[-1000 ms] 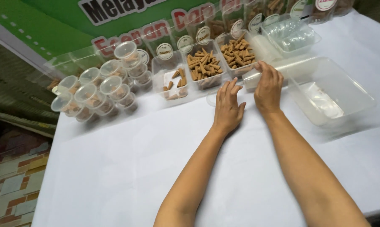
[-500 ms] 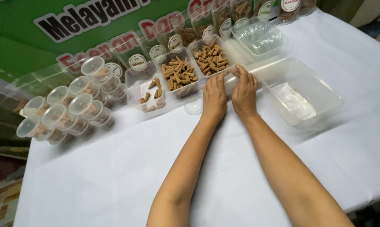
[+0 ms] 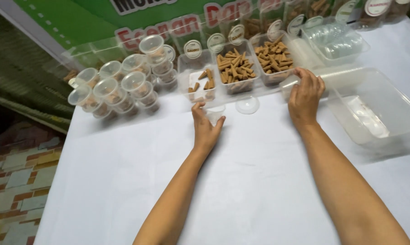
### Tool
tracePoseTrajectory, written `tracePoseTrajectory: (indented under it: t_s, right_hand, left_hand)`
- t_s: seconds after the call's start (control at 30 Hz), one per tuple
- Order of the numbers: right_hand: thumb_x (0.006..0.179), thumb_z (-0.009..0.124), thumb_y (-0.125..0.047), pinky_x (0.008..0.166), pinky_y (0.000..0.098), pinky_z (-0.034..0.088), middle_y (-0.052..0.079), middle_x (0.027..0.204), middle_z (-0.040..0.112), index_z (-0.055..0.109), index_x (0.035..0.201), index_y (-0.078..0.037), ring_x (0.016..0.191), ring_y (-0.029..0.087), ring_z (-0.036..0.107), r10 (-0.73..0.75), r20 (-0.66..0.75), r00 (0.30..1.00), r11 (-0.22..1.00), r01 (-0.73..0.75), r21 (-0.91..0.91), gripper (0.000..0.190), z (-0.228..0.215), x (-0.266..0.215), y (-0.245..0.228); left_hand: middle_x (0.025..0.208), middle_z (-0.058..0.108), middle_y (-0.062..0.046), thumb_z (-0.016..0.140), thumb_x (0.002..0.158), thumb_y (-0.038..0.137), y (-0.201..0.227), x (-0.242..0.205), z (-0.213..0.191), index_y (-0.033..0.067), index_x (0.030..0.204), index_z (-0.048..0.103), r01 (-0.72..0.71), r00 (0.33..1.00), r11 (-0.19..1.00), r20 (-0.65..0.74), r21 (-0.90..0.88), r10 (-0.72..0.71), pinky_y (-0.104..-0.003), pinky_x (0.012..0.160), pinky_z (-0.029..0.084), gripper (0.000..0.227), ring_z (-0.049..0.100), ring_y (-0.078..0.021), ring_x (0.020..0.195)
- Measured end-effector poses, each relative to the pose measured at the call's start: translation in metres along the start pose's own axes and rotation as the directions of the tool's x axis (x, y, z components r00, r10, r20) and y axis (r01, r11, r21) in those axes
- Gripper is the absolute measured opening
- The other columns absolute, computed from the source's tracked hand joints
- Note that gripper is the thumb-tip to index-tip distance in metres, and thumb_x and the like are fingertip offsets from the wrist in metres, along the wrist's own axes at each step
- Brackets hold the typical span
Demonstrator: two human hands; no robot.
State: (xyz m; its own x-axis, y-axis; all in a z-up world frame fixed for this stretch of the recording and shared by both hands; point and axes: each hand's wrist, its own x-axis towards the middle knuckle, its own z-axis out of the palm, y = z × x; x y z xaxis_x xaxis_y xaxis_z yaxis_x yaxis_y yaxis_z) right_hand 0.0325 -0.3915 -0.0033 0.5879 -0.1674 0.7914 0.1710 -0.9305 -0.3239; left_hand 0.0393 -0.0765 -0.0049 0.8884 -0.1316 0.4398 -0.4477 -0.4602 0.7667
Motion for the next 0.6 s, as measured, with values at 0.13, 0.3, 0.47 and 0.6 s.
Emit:
tracePoseTrajectory:
  t_s: [0.13, 0.3, 0.47, 0.6]
  right_hand:
    - [0.092, 0.053, 0.007, 0.114, 0.0517, 0.017, 0.005, 0.135, 0.06, 0.05, 0.14, -0.009, 0.132, 0.026, 0.046, -0.058, 0.041, 0.998, 0.998, 0.056, 0.033, 0.051, -0.002, 0.005, -0.032]
    - [0.094, 0.062, 0.007, 0.115, 0.0437, 0.026, 0.001, 0.126, 0.063, 0.062, 0.129, -0.012, 0.127, 0.023, 0.054, -0.35, 0.074, 0.934, 0.933, 0.341, 0.111, 0.039, 0.009, 0.033, -0.097]
    - [0.098, 0.063, -0.012, 0.103, 0.043, 0.041, -0.003, 0.116, 0.069, 0.066, 0.121, -0.021, 0.118, 0.02, 0.063, -0.425, 0.314, 0.849, 0.905, 0.401, 0.14, 0.025, 0.097, 0.085, -0.127]
    - [0.097, 0.058, -0.027, 0.092, 0.0472, 0.05, -0.004, 0.095, 0.076, 0.067, 0.106, -0.026, 0.101, 0.021, 0.073, -0.407, 0.624, 0.667, 0.825, 0.562, -0.063, 0.012, 0.177, 0.121, -0.151]
  left_hand:
    - [0.127, 0.042, -0.012, 0.081, 0.083, 0.015, -0.036, 0.001, -0.023, 0.0156, 0.131, 0.02, 0.211, 0.965, 0.957, -0.111, -0.198, -0.236, -0.051, 0.117, 0.031, 0.078, 0.043, -0.0398, 0.134]
    - [0.13, 0.043, -0.025, 0.077, 0.078, 0.0, -0.035, 0.014, -0.028, 0.0116, 0.127, 0.022, 0.174, 0.976, 0.977, -0.106, -0.127, -0.188, -0.054, 0.107, 0.045, 0.075, 0.053, -0.0494, 0.122]
    - [0.134, 0.044, -0.022, 0.076, 0.079, 0.004, -0.029, 0.02, -0.027, 0.0133, 0.128, 0.021, 0.205, 0.979, 0.973, 0.001, -0.11, -0.206, -0.052, 0.108, 0.046, 0.074, 0.052, -0.0466, 0.127]
    - [0.138, 0.045, -0.018, 0.074, 0.082, 0.01, -0.021, 0.021, -0.036, 0.0193, 0.125, 0.02, 0.266, 0.96, 0.956, 0.124, -0.121, -0.251, -0.051, 0.109, 0.045, 0.07, 0.05, -0.0428, 0.131]
